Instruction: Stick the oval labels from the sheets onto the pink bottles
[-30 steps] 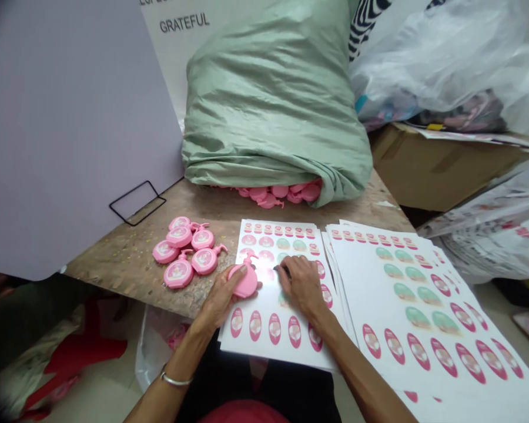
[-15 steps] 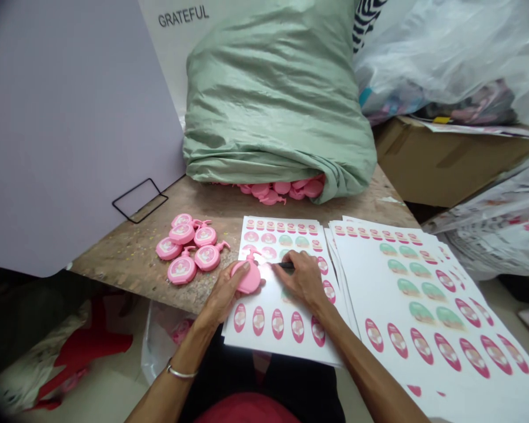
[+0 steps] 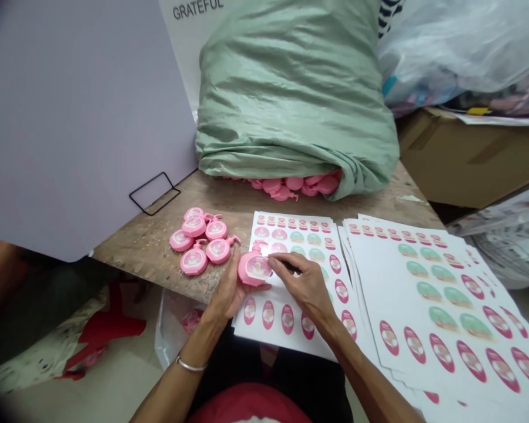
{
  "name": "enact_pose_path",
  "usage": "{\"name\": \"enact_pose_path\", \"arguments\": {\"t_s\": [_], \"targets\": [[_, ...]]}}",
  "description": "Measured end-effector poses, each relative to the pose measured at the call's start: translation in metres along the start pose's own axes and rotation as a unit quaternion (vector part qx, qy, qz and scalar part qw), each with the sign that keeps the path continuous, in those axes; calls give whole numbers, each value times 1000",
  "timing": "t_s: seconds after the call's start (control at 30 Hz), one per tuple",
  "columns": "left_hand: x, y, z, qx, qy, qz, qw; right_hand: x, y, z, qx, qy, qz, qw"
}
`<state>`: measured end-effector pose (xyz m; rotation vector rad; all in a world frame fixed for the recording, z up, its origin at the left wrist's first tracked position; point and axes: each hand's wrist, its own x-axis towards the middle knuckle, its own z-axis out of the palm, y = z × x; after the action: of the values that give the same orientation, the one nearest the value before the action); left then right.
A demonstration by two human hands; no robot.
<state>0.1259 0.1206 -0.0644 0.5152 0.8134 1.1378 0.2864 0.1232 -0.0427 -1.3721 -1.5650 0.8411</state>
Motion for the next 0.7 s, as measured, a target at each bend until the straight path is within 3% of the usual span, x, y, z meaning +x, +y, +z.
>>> {"name": "enact_pose_path", "arguments": {"t_s": [0.17, 0.37, 0.7], "targets": [[-6, 3, 3, 15, 20, 14, 1000, -1, -2, 10, 0, -12, -24, 1000], [-8, 7, 5, 6, -3, 28, 1000, 0, -5, 10, -23, -11, -39, 999], [-7, 6, 2, -1, 10, 38, 999, -1, -9, 12, -32, 5, -56, 998]]}}
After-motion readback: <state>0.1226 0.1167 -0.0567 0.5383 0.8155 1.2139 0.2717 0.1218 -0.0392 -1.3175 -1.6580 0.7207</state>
